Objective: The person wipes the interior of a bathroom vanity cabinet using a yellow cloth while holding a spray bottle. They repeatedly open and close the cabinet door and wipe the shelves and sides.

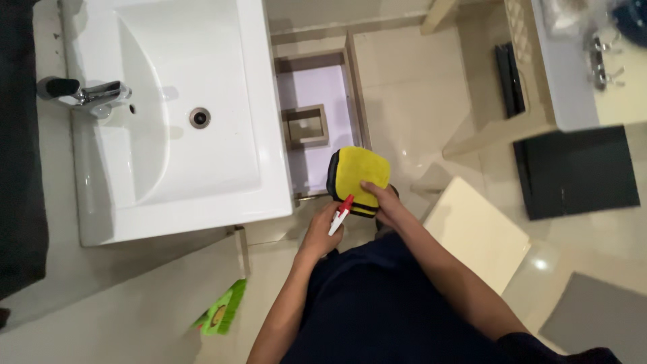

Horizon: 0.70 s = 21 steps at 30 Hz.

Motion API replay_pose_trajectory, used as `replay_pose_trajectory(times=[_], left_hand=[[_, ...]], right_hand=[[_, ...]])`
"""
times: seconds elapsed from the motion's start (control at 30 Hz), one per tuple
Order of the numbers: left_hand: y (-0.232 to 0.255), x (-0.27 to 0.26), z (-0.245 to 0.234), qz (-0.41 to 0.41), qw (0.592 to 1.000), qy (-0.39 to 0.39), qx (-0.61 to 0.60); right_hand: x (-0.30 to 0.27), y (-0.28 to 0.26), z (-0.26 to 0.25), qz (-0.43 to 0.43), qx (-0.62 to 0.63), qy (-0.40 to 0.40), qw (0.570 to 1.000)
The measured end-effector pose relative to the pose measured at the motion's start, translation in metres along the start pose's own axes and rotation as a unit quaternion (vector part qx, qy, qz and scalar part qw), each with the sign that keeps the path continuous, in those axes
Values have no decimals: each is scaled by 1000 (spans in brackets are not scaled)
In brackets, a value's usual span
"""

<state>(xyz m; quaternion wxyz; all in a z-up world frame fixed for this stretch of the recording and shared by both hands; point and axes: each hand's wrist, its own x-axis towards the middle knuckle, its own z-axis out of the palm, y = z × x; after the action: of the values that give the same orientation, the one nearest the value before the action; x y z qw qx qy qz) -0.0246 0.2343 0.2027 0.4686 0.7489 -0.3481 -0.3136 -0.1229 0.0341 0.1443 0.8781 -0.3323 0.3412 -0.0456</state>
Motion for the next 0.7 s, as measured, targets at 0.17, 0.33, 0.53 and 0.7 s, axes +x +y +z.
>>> replay_pose_trajectory(times=[0.17, 0.33, 0.53, 0.7], left_hand=[[4, 34, 34, -57, 998, 9, 30], [25, 76, 82, -1, 994, 105, 25], [64, 125, 129, -43, 986, 159, 12], [84, 147, 149, -86, 981, 174, 3]], right_hand=[[22, -39, -26, 28, -35, -14, 999], [42, -103, -66, 56, -91, -62, 992], [62, -164, -102, 94, -85, -122, 984], [85, -193, -109, 126, -116, -132, 976]])
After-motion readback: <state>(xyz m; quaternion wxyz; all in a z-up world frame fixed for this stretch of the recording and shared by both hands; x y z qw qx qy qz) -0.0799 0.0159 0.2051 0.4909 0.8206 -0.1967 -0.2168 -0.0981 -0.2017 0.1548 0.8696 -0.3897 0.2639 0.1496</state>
